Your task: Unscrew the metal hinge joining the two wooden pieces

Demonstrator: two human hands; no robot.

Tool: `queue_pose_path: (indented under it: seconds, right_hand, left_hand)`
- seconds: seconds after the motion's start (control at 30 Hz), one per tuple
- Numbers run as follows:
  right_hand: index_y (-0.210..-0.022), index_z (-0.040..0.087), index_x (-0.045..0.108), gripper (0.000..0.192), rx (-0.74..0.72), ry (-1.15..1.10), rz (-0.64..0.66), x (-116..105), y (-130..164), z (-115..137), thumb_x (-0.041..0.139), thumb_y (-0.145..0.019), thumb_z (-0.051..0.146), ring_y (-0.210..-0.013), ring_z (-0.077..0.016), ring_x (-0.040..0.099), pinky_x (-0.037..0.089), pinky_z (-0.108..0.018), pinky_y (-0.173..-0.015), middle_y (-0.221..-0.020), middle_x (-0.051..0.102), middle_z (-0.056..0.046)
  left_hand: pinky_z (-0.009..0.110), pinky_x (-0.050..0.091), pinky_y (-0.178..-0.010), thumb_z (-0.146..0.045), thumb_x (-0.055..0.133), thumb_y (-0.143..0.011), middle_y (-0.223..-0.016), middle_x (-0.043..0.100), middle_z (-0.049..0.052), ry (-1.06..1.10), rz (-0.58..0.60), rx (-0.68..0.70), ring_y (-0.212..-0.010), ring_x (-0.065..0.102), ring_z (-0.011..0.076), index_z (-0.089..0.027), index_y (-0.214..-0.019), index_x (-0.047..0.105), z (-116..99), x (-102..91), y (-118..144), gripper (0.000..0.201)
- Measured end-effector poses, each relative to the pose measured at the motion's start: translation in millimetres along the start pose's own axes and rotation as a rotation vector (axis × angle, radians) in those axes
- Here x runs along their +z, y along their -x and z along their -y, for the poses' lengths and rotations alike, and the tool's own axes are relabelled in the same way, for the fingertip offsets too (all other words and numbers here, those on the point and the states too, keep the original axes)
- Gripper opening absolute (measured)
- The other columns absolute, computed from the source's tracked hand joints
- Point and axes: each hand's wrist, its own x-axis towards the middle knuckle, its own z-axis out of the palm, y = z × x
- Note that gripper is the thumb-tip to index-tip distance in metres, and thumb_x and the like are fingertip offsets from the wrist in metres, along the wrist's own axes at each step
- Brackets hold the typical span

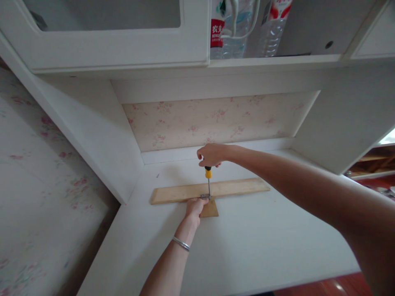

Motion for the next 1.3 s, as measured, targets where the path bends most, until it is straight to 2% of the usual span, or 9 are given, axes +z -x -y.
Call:
queue_pose_path:
  seconds: [0.17, 0.33, 0.43, 0.5, 0.7, 0.87, 1.03, 1.2, 1.3]
  right_hand:
    - [-0.11, 0.016, 0.061, 0.043, -0.087, 0.073, -0.055, 0.8, -0.4, 1.2, 0.06, -0.068, 0.026, -0.068, -0.0179, 0.062, 0.041, -0.028, -0.064, -0.092, 0.068, -0.01]
    - [-0.095, 0.015, 0.065, 0.034, -0.015, 0.054, 0.025, -1.0, 1.3, 2.3, 0.05, -0.078, 0.039, -0.056, -0.0159, 0.059, 0.039, -0.029, -0.058, -0.078, 0.067, -0.008]
    - [-0.095, 0.015, 0.065, 0.029, -0.09, 0.1, -0.047, -0.2, 1.6, 1.8, 0.056, -0.071, 0.028, -0.071, -0.0185, 0.061, 0.038, -0.027, -0.061, -0.088, 0.068, -0.01]
    - [-0.099, 0.016, 0.064, 0.035, -0.15, 0.114, -0.082, -0.1, 2.3, 2.5, 0.06, -0.065, 0.022, -0.08, -0.0202, 0.061, 0.038, -0.027, -0.062, -0.097, 0.067, -0.01]
    - [-0.099, 0.009, 0.065, 0.037, 0.025, 0.065, 0.066, -4.0, 5.4, 6.7, 0.045, -0.08, 0.034, -0.055, -0.0176, 0.058, 0.039, -0.03, -0.056, -0.07, 0.065, -0.011]
    - [-0.101, 0.015, 0.066, 0.036, -0.19, 0.118, -0.033, -2.1, 3.6, 2.2, 0.055, -0.068, 0.017, -0.077, -0.0186, 0.06, 0.039, -0.026, -0.061, -0.096, 0.067, -0.011]
    - [-0.099, 0.012, 0.066, 0.034, -0.025, 0.08, 0.007, 0.1, 1.4, 1.8, 0.05, -0.077, 0.033, -0.067, -0.019, 0.059, 0.039, -0.029, -0.061, -0.077, 0.066, -0.011]
    - [-0.101, 0.013, 0.066, 0.035, -0.124, 0.109, -0.031, -0.9, 3.5, 3.2, 0.058, -0.072, 0.029, -0.074, -0.0197, 0.059, 0.039, -0.029, -0.063, -0.086, 0.067, -0.011]
    - [-0.097, 0.012, 0.067, 0.035, -0.061, 0.104, -0.015, -1.3, 3.8, 2.8, 0.052, -0.077, 0.036, -0.069, -0.0199, 0.059, 0.039, -0.03, -0.061, -0.075, 0.066, -0.011]
  left_hand:
    - [0.03, 0.051, -0.07, -0.013, 0.073, -0.057, -0.087, 0.072, 0.011, -0.001, 0.012, 0.021, -0.08, 0.066, 0.0215, -0.011, -0.074, 0.072, 0.9, -0.2, -1.1, 0.017]
    - [0.03, 0.05, -0.065, -0.015, 0.074, -0.057, -0.081, 0.072, 0.011, -0.015, 0.006, 0.002, -0.073, 0.066, 0.0214, -0.01, -0.07, 0.071, 2.5, 0.0, -2.4, 0.014]
    - [0.03, 0.05, -0.063, -0.014, 0.074, -0.058, -0.078, 0.072, 0.011, -0.02, 0.002, -0.005, -0.069, 0.066, 0.0207, -0.011, -0.067, 0.07, 1.3, 0.3, -0.8, 0.011]
    - [0.03, 0.049, -0.062, -0.015, 0.074, -0.058, -0.077, 0.071, 0.011, -0.023, -0.002, -0.003, -0.068, 0.065, 0.0207, -0.011, -0.066, 0.07, 0.1, 0.5, 0.7, 0.01]
    - [0.03, 0.049, -0.068, -0.013, 0.074, -0.056, -0.084, 0.072, 0.01, -0.02, 0.0, 0.035, -0.076, 0.066, 0.0211, -0.011, -0.072, 0.072, -0.4, -0.1, 0.3, 0.016]
    - [0.031, 0.048, -0.073, -0.015, 0.075, -0.056, -0.084, 0.072, 0.01, -0.034, -0.004, 0.046, -0.08, 0.066, 0.0224, -0.011, -0.072, 0.072, 2.5, -1.0, -2.5, 0.017]
    - [0.032, 0.049, -0.074, -0.015, 0.075, -0.056, -0.085, 0.072, 0.01, -0.033, 0.001, 0.053, -0.082, 0.066, 0.0229, -0.012, -0.073, 0.073, 3.9, -1.3, -3.9, 0.018]
    - [0.032, 0.049, -0.073, -0.016, 0.075, -0.056, -0.087, 0.072, 0.011, -0.023, -0.004, 0.052, -0.081, 0.066, 0.0229, -0.011, -0.073, 0.072, 4.1, -1.3, -3.6, 0.018]
    - [0.032, 0.049, -0.072, -0.015, 0.075, -0.055, -0.086, 0.072, 0.01, -0.013, 0.007, 0.048, -0.08, 0.066, 0.0224, -0.012, -0.073, 0.072, 4.2, -1.1, -3.5, 0.018]
